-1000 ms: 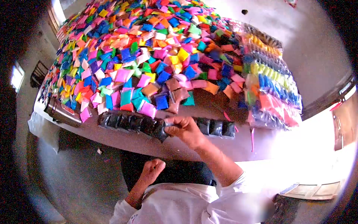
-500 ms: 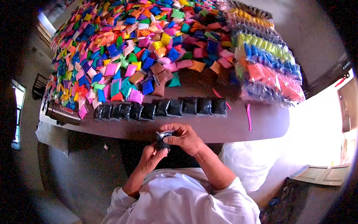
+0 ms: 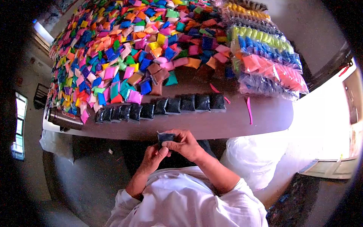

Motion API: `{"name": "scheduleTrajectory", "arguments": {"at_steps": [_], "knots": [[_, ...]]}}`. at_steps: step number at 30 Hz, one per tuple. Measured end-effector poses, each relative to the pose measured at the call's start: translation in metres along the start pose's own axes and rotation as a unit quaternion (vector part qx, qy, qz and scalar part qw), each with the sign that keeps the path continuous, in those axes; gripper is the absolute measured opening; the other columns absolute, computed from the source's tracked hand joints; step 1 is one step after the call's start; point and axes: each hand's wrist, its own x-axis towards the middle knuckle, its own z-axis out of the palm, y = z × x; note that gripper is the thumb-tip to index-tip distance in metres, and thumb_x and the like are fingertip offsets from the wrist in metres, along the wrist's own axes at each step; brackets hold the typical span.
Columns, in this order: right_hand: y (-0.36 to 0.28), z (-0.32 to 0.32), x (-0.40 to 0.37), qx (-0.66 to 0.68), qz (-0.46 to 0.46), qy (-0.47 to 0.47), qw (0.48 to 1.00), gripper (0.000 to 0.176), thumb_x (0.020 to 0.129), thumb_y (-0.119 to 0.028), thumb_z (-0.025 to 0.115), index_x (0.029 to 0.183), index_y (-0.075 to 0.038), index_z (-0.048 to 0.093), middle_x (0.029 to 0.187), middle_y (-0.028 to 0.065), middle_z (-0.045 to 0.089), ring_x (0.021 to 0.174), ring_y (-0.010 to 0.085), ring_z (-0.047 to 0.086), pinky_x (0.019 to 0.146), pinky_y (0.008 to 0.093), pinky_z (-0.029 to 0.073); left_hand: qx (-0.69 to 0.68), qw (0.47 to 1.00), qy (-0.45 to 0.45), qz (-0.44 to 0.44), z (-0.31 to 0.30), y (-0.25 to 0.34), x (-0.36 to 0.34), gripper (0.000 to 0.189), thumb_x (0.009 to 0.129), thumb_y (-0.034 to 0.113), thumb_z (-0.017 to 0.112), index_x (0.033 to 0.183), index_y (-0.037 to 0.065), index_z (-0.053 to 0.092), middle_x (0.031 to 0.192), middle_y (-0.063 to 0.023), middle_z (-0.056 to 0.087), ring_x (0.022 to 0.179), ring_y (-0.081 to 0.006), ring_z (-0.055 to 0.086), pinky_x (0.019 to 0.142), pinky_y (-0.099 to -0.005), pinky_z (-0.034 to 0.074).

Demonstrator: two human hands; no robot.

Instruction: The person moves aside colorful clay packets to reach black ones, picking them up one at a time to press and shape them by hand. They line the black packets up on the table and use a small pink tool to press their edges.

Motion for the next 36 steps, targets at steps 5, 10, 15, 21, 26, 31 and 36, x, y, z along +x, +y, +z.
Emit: {"name": "scheduleTrajectory", "arguments": {"at_steps": [5, 10, 15, 21, 26, 31, 36], "knots": [[0.003, 0.006, 0.001, -0.037, -0.031, -0.007, 0.999, 0.024, 0.092, -0.016, 0.062, 0.107, 0.002, 0.06, 0.08, 0.0038, 0.063, 0.066, 0.0099, 0.058, 0.06, 0.0242, 0.051, 0.013, 0.999, 0.033, 0.01, 0.004, -0.003, -0.003, 0.041, 0.093, 0.04, 0.056, 0.095, 0.0, 0.061, 0.078, -0.0045, 0.062, 0.073, -0.0118, 0.058, 0.067, -0.0252, 0.047], [0.007, 0.006, 0.0, -0.065, -0.033, 0.027, 0.997, 0.026, 0.093, -0.021, 0.061, 0.082, 0.002, 0.059, 0.068, 0.004, 0.06, 0.058, 0.0099, 0.057, 0.051, 0.0233, 0.044, 0.039, 0.999, -0.001, 0.001, 0.003, -0.002, -0.006, 0.047, 0.095, 0.045, 0.049, 0.101, -0.001, 0.059, 0.084, -0.0071, 0.062, 0.076, -0.0152, 0.059, 0.069, -0.0294, 0.048], [0.004, 0.003, -0.004, -0.094, -0.025, 0.001, 0.995, 0.018, 0.092, -0.018, 0.062, 0.088, -0.001, 0.062, 0.071, 0.0019, 0.061, 0.06, 0.0077, 0.056, 0.053, 0.0212, 0.046, 0.03, 0.999, -0.027, 0.033, 0.006, -0.001, -0.008, 0.044, 0.095, 0.043, 0.05, 0.095, 0.0, 0.058, 0.081, -0.005, 0.06, 0.073, -0.0139, 0.056, 0.067, -0.0286, 0.046], [0.007, 0.004, -0.001, -0.072, -0.033, -0.008, 0.997, 0.02, 0.091, -0.018, 0.063, 0.085, 0.0, 0.061, 0.071, 0.004, 0.062, 0.059, 0.01, 0.059, 0.052, 0.0221, 0.047, 0.017, 0.999, -0.019, 0.037, 0.006, 0.004, -0.01, 0.041, 0.096, 0.041, 0.05, 0.094, 0.0, 0.058, 0.08, -0.004, 0.059, 0.071, -0.012, 0.054, 0.066, -0.0271, 0.045], [0.005, 0.011, 0.0, -0.049, -0.034, 0.008, 0.998, 0.019, 0.091, -0.017, 0.063, 0.093, 0.001, 0.058, 0.074, 0.0061, 0.062, 0.058, 0.0126, 0.061, 0.05, 0.0237, 0.049, 0.018, 1.0, 0.016, 0.003, 0.004, 0.0, -0.005, 0.039, 0.097, 0.038, 0.048, 0.093, 0.0, 0.059, 0.08, -0.0035, 0.06, 0.07, -0.011, 0.053, 0.065, -0.0263, 0.045], [0.008, 0.007, 0.002, -0.068, -0.033, 0.02, 0.997, 0.016, 0.09, -0.014, 0.063, 0.094, 0.001, 0.057, 0.073, 0.006, 0.062, 0.056, 0.0126, 0.061, 0.049, 0.0234, 0.049, -0.001, 1.0, -0.008, 0.028, 0.006, -0.008, -0.006, 0.04, 0.094, 0.041, 0.055, 0.091, 0.002, 0.06, 0.075, -0.0041, 0.061, 0.068, -0.0114, 0.056, 0.063, -0.0248, 0.047], [0.017, 0.001, 0.003, -0.068, -0.067, -0.004, 0.995, 0.013, 0.09, -0.011, 0.061, 0.092, 0.0, 0.057, 0.07, 0.0057, 0.062, 0.055, 0.0117, 0.06, 0.047, 0.0223, 0.047, 0.012, 0.999, -0.033, 0.031, 0.004, -0.012, -0.006, 0.04, 0.093, 0.042, 0.055, 0.091, 0.002, 0.06, 0.075, -0.0048, 0.061, 0.068, -0.0122, 0.055, 0.063, -0.026, 0.046]]}}
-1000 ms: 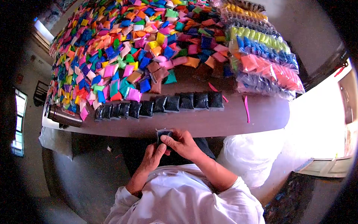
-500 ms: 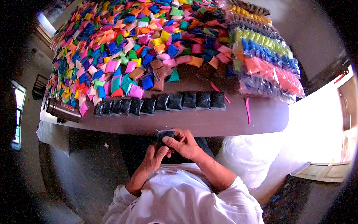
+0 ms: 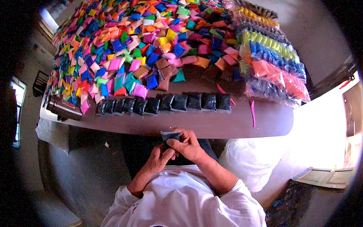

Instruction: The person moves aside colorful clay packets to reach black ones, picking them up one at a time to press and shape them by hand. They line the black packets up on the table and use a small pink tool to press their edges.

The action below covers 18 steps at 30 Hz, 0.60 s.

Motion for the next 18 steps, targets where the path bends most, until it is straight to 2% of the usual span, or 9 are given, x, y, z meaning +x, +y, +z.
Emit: {"name": "scheduleTrajectory", "arguments": {"at_steps": [5, 8, 10, 14, 17, 18], "knots": [[-0.001, 0.007, 0.002, 0.029, -0.004, 0.016, 0.999, 0.013, 0.091, -0.013, 0.06, 0.091, 0.0, 0.058, 0.068, 0.0056, 0.062, 0.053, 0.0117, 0.06, 0.045, 0.0213, 0.046, 0.006, 1.0, 0.017, 0.004, 0.0, 0.008, 0.0, 0.041, 0.093, 0.042, 0.055, 0.091, 0.001, 0.06, 0.075, -0.0054, 0.061, 0.068, -0.013, 0.055, 0.063, -0.0265, 0.047], [-0.006, 0.013, 0.002, 0.042, 0.025, 0.049, 0.998, 0.012, 0.091, -0.013, 0.059, 0.09, -0.001, 0.058, 0.067, 0.0046, 0.061, 0.052, 0.0111, 0.059, 0.044, 0.0205, 0.045, 0.027, 0.999, 0.018, -0.01, -0.001, 0.011, 0.0, 0.035, 0.097, 0.035, 0.051, 0.089, 0.001, 0.056, 0.077, -0.0029, 0.057, 0.069, -0.0114, 0.052, 0.063, -0.0269, 0.044], [-0.002, 0.01, 0.002, -0.006, 0.033, 0.042, 0.999, 0.012, 0.091, -0.014, 0.06, 0.091, -0.002, 0.058, 0.067, 0.004, 0.061, 0.053, 0.0105, 0.058, 0.044, 0.0207, 0.045, 0.018, 1.0, 0.011, -0.008, -0.001, 0.003, 0.001, 0.043, 0.094, 0.043, 0.054, 0.091, 0.001, 0.059, 0.075, -0.0062, 0.061, 0.068, -0.0136, 0.056, 0.063, -0.0266, 0.047], [0.003, 0.005, 0.002, -0.012, 0.01, 0.03, 0.999, 0.015, 0.091, -0.016, 0.06, 0.09, -0.001, 0.059, 0.067, 0.0039, 0.061, 0.053, 0.0104, 0.059, 0.043, 0.0209, 0.045, 0.008, 1.0, 0.012, -0.006, 0.001, 0.002, -0.001, 0.043, 0.094, 0.043, 0.054, 0.091, 0.001, 0.059, 0.075, -0.0063, 0.06, 0.069, -0.0136, 0.056, 0.063, -0.0269, 0.047], [0.001, 0.006, 0.002, -0.011, -0.002, 0.025, 1.0, 0.017, 0.092, -0.018, 0.06, 0.089, -0.001, 0.059, 0.068, 0.0041, 0.061, 0.053, 0.0104, 0.058, 0.044, 0.0213, 0.045, 0.026, 1.0, -0.006, -0.013, 0.0, 0.0, -0.002, 0.035, 0.097, 0.035, 0.051, 0.093, 0.001, 0.056, 0.077, -0.0034, 0.058, 0.069, -0.0113, 0.053, 0.064, -0.0268, 0.045], [-0.006, 0.011, 0.001, 0.017, 0.03, 0.035, 0.999, 0.019, 0.092, -0.019, 0.061, 0.089, 0.0, 0.059, 0.068, 0.0042, 0.061, 0.054, 0.0107, 0.059, 0.045, 0.0217, 0.046, 0.014, 1.0, 0.005, -0.014, 0.0, 0.001, -0.002, 0.035, 0.097, 0.036, 0.051, 0.093, 0.001, 0.056, 0.077, -0.0034, 0.058, 0.069, -0.0112, 0.053, 0.064, -0.0268, 0.045]]}}
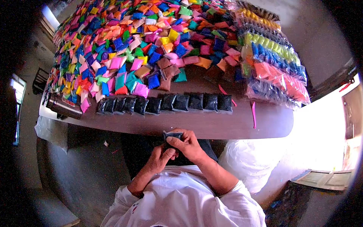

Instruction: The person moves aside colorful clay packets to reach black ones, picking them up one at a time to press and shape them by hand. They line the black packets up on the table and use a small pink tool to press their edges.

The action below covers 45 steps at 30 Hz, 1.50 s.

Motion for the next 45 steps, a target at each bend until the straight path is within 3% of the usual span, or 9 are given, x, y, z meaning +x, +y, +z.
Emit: {"name": "scheduleTrajectory", "arguments": {"at_steps": [20, 23, 26, 28, 29, 36, 40, 43, 45], "knots": [[-0.003, -0.009, -0.001, -0.032, 0.038, -0.079, 0.996, 0.021, 0.092, -0.017, 0.062, 0.09, 0.004, 0.061, 0.073, 0.006, 0.063, 0.064, 0.0142, 0.062, 0.058, 0.0267, 0.052, -0.013, 0.999, 0.021, -0.025, -0.005, 0.003, -0.005, 0.039, 0.096, 0.039, 0.051, 0.088, 0.001, 0.057, 0.077, -0.0035, 0.059, 0.069, -0.0102, 0.052, 0.064, -0.0248, 0.045], [-0.008, -0.006, -0.002, -0.031, 0.01, -0.054, 0.998, 0.021, 0.092, -0.017, 0.061, 0.095, 0.004, 0.061, 0.088, 0.0094, 0.064, 0.072, 0.0147, 0.062, 0.062, 0.0272, 0.052, -0.043, 0.999, 0.029, -0.016, -0.008, -0.008, -0.005, 0.042, 0.096, 0.04, 0.05, 0.083, 0.001, 0.058, 0.077, -0.0047, 0.06, 0.069, -0.0111, 0.052, 0.065, -0.0254, 0.044], [-0.005, -0.01, -0.001, -0.165, -0.105, -0.015, 0.981, 0.022, 0.09, -0.013, 0.062, 0.104, 0.003, 0.06, 0.105, 0.0139, 0.061, 0.086, 0.0188, 0.063, 0.07, 0.0281, 0.052, -0.075, 0.997, 0.024, 0.02, -0.011, -0.015, -0.005, 0.044, 0.095, 0.046, 0.05, 0.087, 0.004, 0.06, 0.075, -0.0054, 0.06, 0.069, -0.0111, 0.054, 0.066, -0.0253, 0.045], [-0.003, -0.014, 0.002, -0.347, -0.25, -0.019, 0.904, 0.03, 0.086, -0.01, 0.066, 0.113, 0.001, 0.059, 0.117, 0.0162, 0.056, 0.1, 0.0247, 0.06, 0.077, 0.0289, 0.051, -0.128, 0.99, 0.017, 0.057, -0.01, -0.014, -0.004, 0.047, 0.095, 0.047, 0.048, 0.085, 0.003, 0.059, 0.077, -0.0062, 0.061, 0.071, -0.011, 0.054, 0.067, -0.0256, 0.045], [-0.003, -0.011, -0.001, -0.327, -0.227, -0.002, 0.917, 0.04, 0.075, 0.0, 0.068, 0.113, 0.001, 0.06, 0.114, 0.0153, 0.057, 0.109, 0.0302, 0.056, 0.094, 0.0348, 0.043, -0.128, 0.99, 0.017, 0.056, -0.01, -0.012, -0.004, 0.047, 0.095, 0.047, 0.048, 0.085, 0.003, 0.059, 0.077, -0.0062, 0.061, 0.071, -0.011, 0.054, 0.067, -0.0256, 0.045], [0.0, 0.003, -0.004, -0.425, -0.262, -0.006, 0.867, 0.05, 0.072, 0.011, 0.06, 0.121, 0.005, 0.053, 0.128, 0.0213, 0.049, 0.114, 0.0369, 0.053, 0.094, 0.0375, 0.045, -0.1, 0.993, 0.025, 0.064, -0.014, -0.015, -0.004, 0.048, 0.094, 0.05, 0.048, 0.089, 0.003, 0.06, 0.082, -0.0066, 0.061, 0.076, -0.011, 0.056, 0.071, -0.0259, 0.047], [-0.004, -0.005, -0.005, -0.427, -0.268, -0.076, 0.86, 0.053, 0.072, 0.008, 0.058, 0.124, 0.007, 0.05, 0.13, 0.0236, 0.047, 0.117, 0.0395, 0.051, 0.097, 0.0375, 0.043, -0.031, 0.997, 0.073, 0.01, -0.013, -0.008, -0.006, 0.045, 0.094, 0.048, 0.05, 0.095, 0.004, 0.06, 0.079, -0.0054, 0.062, 0.073, -0.0105, 0.057, 0.07, -0.0243, 0.048], [-0.009, -0.002, -0.01, -0.39, -0.256, -0.098, 0.879, 0.045, 0.081, 0.004, 0.051, 0.126, 0.007, 0.05, 0.125, 0.0201, 0.052, 0.111, 0.0333, 0.055, 0.097, 0.0353, 0.043, -0.007, 0.997, 0.082, 0.006, -0.011, 0.001, -0.006, 0.046, 0.098, 0.042, 0.044, 0.088, 0.0, 0.061, 0.078, -0.0051, 0.062, 0.072, -0.0141, 0.057, 0.068, -0.0289, 0.046], [-0.003, 0.011, -0.018, -0.086, -0.111, 0.102, 0.985, 0.033, 0.091, -0.007, 0.051, 0.122, 0.006, 0.053, 0.114, 0.0127, 0.058, 0.098, 0.0217, 0.058, 0.086, 0.0314, 0.048, -0.008, 0.996, 0.085, 0.01, -0.009, 0.0, -0.006, 0.046, 0.098, 0.042, 0.044, 0.088, 0.001, 0.061, 0.077, -0.0052, 0.062, 0.072, -0.0145, 0.057, 0.067, -0.0291, 0.046]]}}
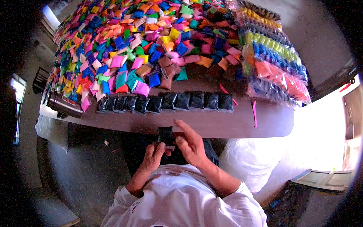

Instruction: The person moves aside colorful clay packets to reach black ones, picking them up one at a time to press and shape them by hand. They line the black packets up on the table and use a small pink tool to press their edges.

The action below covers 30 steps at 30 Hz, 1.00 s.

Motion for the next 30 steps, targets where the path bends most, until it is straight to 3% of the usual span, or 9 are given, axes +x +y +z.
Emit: {"name": "scheduleTrajectory", "arguments": {"at_steps": [1, 3, 4, 8, 15, 19, 21, 25, 30], "knots": [[0.0, -0.001, 0.002, 0.0, -0.001, -0.001, 1.0, 0.033, 0.091, -0.007, 0.051, 0.122, 0.006, 0.053, 0.114, 0.0127, 0.058, 0.098, 0.0217, 0.058, 0.086, 0.0314, 0.048, -0.001, 1.0, 0.003, 0.003, 0.0, -0.001, 0.0, 0.046, 0.098, 0.043, 0.043, 0.088, 0.001, 0.061, 0.077, -0.0053, 0.062, 0.071, -0.0148, 0.058, 0.066, -0.0293, 0.046], [-0.001, -0.007, 0.01, -0.009, 0.11, 0.031, 0.993, 0.032, 0.095, -0.019, 0.056, 0.116, 0.005, 0.057, 0.101, 0.0055, 0.059, 0.085, 0.0118, 0.056, 0.074, 0.0271, 0.049, 0.014, 1.0, -0.015, 0.008, -0.004, -0.004, 0.001, 0.044, 0.097, 0.042, 0.046, 0.093, 0.002, 0.061, 0.078, -0.0062, 0.064, 0.072, -0.0141, 0.06, 0.067, -0.0276, 0.049], [-0.002, -0.011, 0.013, -0.027, 0.146, -0.023, 0.989, 0.032, 0.092, -0.025, 0.061, 0.107, 0.003, 0.059, 0.089, 0.0047, 0.061, 0.075, 0.0115, 0.058, 0.063, 0.0261, 0.05, 0.03, 0.999, -0.033, 0.011, -0.006, -0.005, 0.001, 0.042, 0.096, 0.042, 0.048, 0.098, 0.002, 0.061, 0.079, -0.007, 0.066, 0.073, -0.0134, 0.063, 0.068, -0.0259, 0.052], [0.005, 0.002, 0.011, 0.075, 0.17, -0.071, 0.98, 0.023, 0.093, -0.022, 0.06, 0.092, 0.001, 0.058, 0.079, 0.0057, 0.061, 0.062, 0.0134, 0.059, 0.05, 0.0256, 0.05, 0.06, 0.996, -0.065, 0.012, -0.003, -0.002, -0.001, 0.04, 0.096, 0.04, 0.049, 0.099, 0.002, 0.06, 0.08, -0.0077, 0.065, 0.072, -0.0137, 0.062, 0.067, -0.0267, 0.052], [0.01, -0.003, 0.007, 0.061, 0.101, -0.076, 0.99, 0.02, 0.092, -0.014, 0.061, 0.101, 0.003, 0.055, 0.078, 0.0069, 0.062, 0.057, 0.0134, 0.06, 0.05, 0.0252, 0.05, 0.034, 0.996, -0.085, 0.019, 0.004, -0.005, -0.001, 0.04, 0.097, 0.04, 0.048, 0.098, 0.002, 0.059, 0.079, -0.0062, 0.063, 0.069, -0.0126, 0.057, 0.066, -0.0261, 0.049], [0.014, 0.002, 0.0, 0.004, 0.009, -0.07, 0.998, 0.028, 0.093, -0.013, 0.06, 0.113, 0.004, 0.05, 0.078, 0.007, 0.061, 0.059, 0.0127, 0.061, 0.051, 0.0255, 0.05, 0.031, 0.998, -0.052, 0.012, 0.003, -0.001, -0.001, 0.04, 0.098, 0.041, 0.047, 0.094, 0.003, 0.059, 0.076, -0.0048, 0.061, 0.068, -0.0125, 0.055, 0.064, -0.0259, 0.047], [0.013, 0.002, 0.0, -0.003, 0.005, -0.076, 0.997, 0.028, 0.093, -0.012, 0.059, 0.113, 0.004, 0.05, 0.077, 0.0069, 0.061, 0.059, 0.0123, 0.06, 0.052, 0.0253, 0.05, 0.027, 0.998, -0.054, 0.017, 0.003, 0.003, 0.0, 0.04, 0.098, 0.041, 0.047, 0.092, 0.003, 0.058, 0.075, -0.0045, 0.06, 0.067, -0.0127, 0.055, 0.064, -0.0259, 0.047], [0.007, -0.004, 0.007, 0.045, 0.131, -0.125, 0.983, 0.023, 0.093, -0.016, 0.06, 0.104, 0.003, 0.051, 0.074, 0.0076, 0.063, 0.056, 0.0135, 0.061, 0.048, 0.0248, 0.049, 0.03, 0.997, -0.064, 0.009, 0.007, -0.002, -0.002, 0.04, 0.098, 0.04, 0.047, 0.088, 0.003, 0.057, 0.071, -0.0042, 0.057, 0.064, -0.0135, 0.053, 0.062, -0.0258, 0.045], [0.006, -0.005, 0.0, 0.055, 0.103, -0.117, 0.986, 0.02, 0.095, -0.018, 0.058, 0.103, -0.001, 0.051, 0.071, 0.0051, 0.062, 0.055, 0.0107, 0.06, 0.046, 0.0215, 0.047, 0.017, 0.996, -0.082, 0.008, 0.008, -0.001, -0.003, 0.037, 0.098, 0.035, 0.049, 0.084, 0.003, 0.058, 0.071, -0.0036, 0.057, 0.062, -0.0133, 0.052, 0.061, -0.0265, 0.044]]}}
